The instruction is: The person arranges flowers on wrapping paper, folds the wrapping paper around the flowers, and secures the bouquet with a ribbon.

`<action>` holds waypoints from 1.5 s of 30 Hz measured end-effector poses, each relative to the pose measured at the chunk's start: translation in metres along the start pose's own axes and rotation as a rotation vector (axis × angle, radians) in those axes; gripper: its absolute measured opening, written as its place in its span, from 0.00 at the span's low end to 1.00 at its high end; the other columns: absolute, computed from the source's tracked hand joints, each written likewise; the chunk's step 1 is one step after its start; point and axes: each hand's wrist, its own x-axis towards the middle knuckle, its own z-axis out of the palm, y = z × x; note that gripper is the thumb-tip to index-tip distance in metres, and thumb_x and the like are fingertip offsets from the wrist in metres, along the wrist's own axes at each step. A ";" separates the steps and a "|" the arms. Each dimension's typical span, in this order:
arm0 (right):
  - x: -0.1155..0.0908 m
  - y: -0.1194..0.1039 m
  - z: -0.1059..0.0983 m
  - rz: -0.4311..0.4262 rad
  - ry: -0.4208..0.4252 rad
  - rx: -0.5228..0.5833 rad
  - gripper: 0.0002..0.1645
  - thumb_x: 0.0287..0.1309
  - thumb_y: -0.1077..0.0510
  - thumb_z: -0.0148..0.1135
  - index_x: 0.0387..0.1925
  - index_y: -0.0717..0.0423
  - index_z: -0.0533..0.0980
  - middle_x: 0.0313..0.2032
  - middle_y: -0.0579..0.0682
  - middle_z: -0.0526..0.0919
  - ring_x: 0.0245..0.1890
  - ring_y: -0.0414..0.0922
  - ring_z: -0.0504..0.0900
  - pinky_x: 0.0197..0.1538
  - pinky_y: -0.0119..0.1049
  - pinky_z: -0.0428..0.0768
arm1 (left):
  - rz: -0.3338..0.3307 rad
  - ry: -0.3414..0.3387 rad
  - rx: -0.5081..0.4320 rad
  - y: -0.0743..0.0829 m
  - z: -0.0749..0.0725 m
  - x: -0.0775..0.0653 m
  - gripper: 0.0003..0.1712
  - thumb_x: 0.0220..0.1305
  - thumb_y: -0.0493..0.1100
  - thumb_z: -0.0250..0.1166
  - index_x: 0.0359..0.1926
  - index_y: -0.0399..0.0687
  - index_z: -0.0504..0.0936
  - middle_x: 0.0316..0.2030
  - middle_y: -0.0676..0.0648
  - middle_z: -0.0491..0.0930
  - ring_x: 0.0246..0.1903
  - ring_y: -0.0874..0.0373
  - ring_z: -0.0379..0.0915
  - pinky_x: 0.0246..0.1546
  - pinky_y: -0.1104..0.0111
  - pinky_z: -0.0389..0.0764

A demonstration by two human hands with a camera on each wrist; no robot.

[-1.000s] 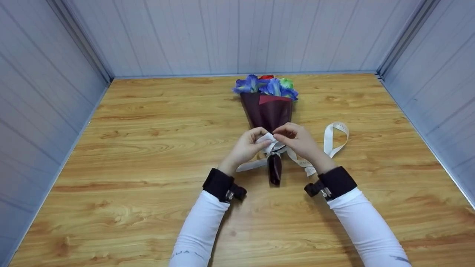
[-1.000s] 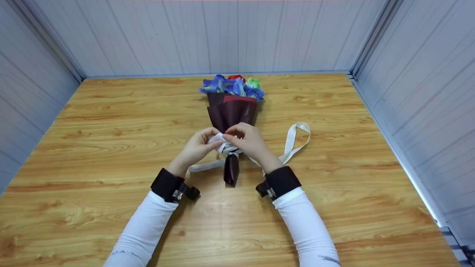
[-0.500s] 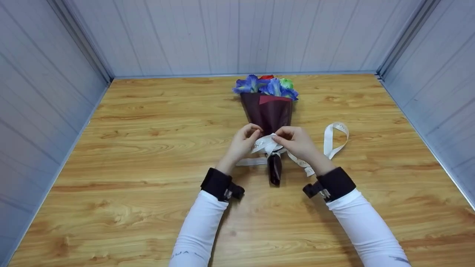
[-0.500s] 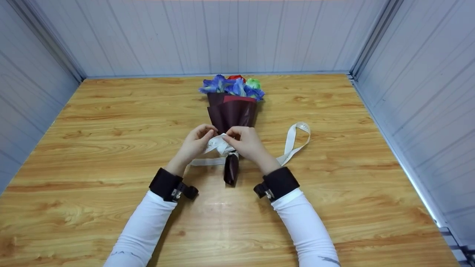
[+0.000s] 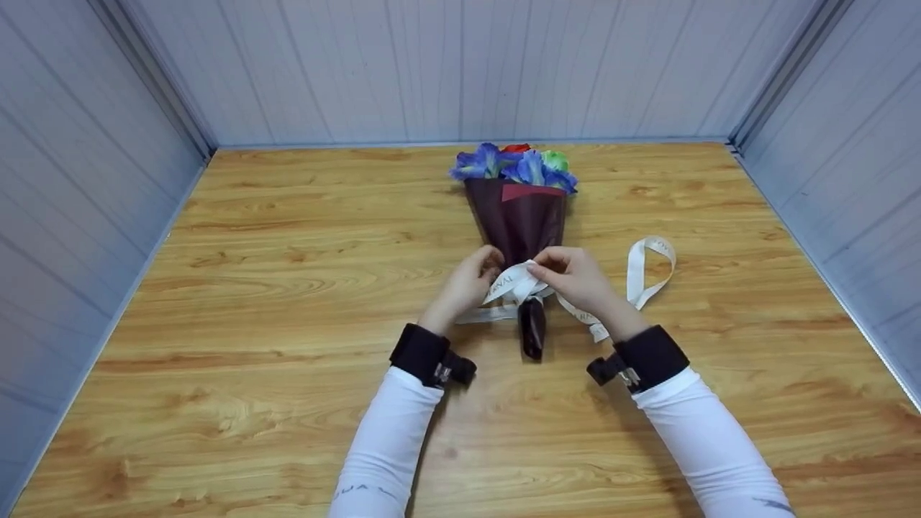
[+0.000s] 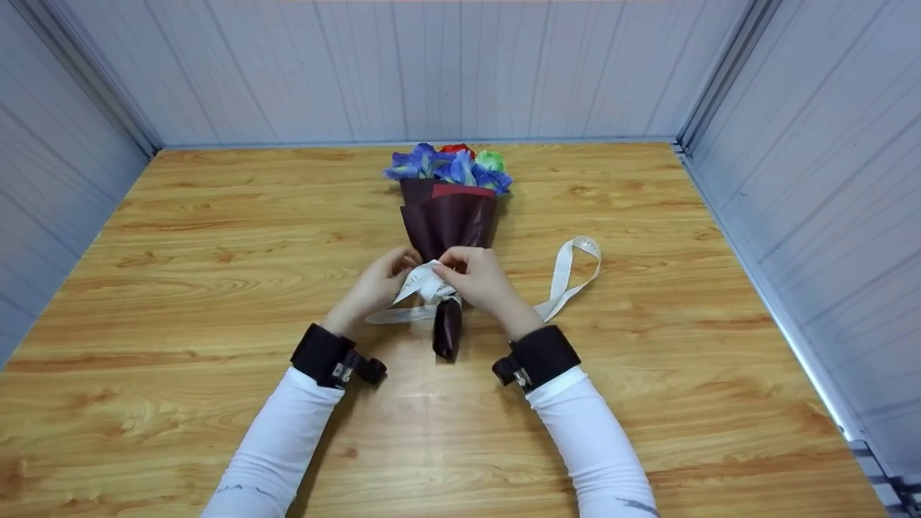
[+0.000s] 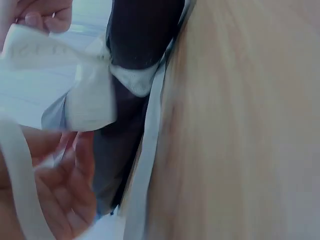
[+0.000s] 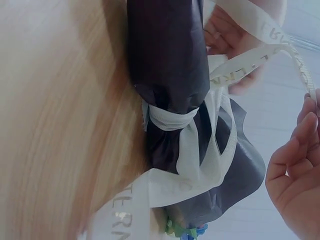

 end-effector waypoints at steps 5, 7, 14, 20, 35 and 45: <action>0.003 0.010 0.001 0.007 0.006 -0.002 0.09 0.59 0.67 0.59 0.31 0.72 0.79 0.23 0.46 0.77 0.21 0.30 0.68 0.28 0.23 0.67 | 0.188 -0.106 0.231 0.001 -0.009 -0.006 0.18 0.57 0.29 0.58 0.49 0.40 0.79 0.44 0.38 0.74 0.47 0.45 0.70 0.51 0.58 0.72; 0.007 0.020 0.002 0.007 0.007 0.001 0.09 0.60 0.66 0.60 0.31 0.71 0.79 0.23 0.45 0.77 0.21 0.31 0.68 0.28 0.24 0.67 | 0.162 -0.126 0.316 0.001 -0.010 -0.007 0.18 0.55 0.31 0.60 0.48 0.42 0.82 0.47 0.38 0.76 0.53 0.42 0.68 0.56 0.56 0.69; 0.012 0.042 0.006 -0.002 0.016 0.013 0.09 0.59 0.61 0.62 0.31 0.66 0.81 0.22 0.42 0.76 0.22 0.32 0.70 0.29 0.24 0.68 | 0.061 -0.044 0.437 0.004 -0.009 -0.009 0.11 0.56 0.35 0.64 0.41 0.45 0.86 0.43 0.42 0.76 0.50 0.47 0.66 0.56 0.58 0.66; 0.011 0.046 0.005 -0.008 0.018 0.029 0.09 0.59 0.61 0.62 0.30 0.65 0.81 0.22 0.44 0.78 0.21 0.32 0.69 0.27 0.25 0.68 | 0.147 0.162 0.038 0.010 -0.014 -0.010 0.05 0.57 0.36 0.66 0.29 0.37 0.81 0.42 0.41 0.74 0.48 0.50 0.66 0.56 0.60 0.66; 0.011 0.048 0.007 0.001 0.011 0.030 0.09 0.59 0.62 0.62 0.30 0.66 0.81 0.22 0.42 0.75 0.21 0.33 0.68 0.27 0.25 0.66 | 0.152 -0.188 -0.529 0.017 -0.036 -0.021 0.27 0.69 0.36 0.53 0.68 0.39 0.64 0.24 0.52 0.74 0.16 0.64 0.63 0.18 0.75 0.62; 0.012 0.048 0.008 -0.097 0.085 0.042 0.08 0.57 0.65 0.63 0.28 0.69 0.80 0.45 0.59 0.77 0.28 0.34 0.72 0.34 0.24 0.71 | 0.097 -0.248 -0.256 0.034 -0.048 -0.031 0.37 0.69 0.45 0.56 0.74 0.65 0.50 0.36 0.43 0.77 0.21 0.59 0.68 0.22 0.73 0.70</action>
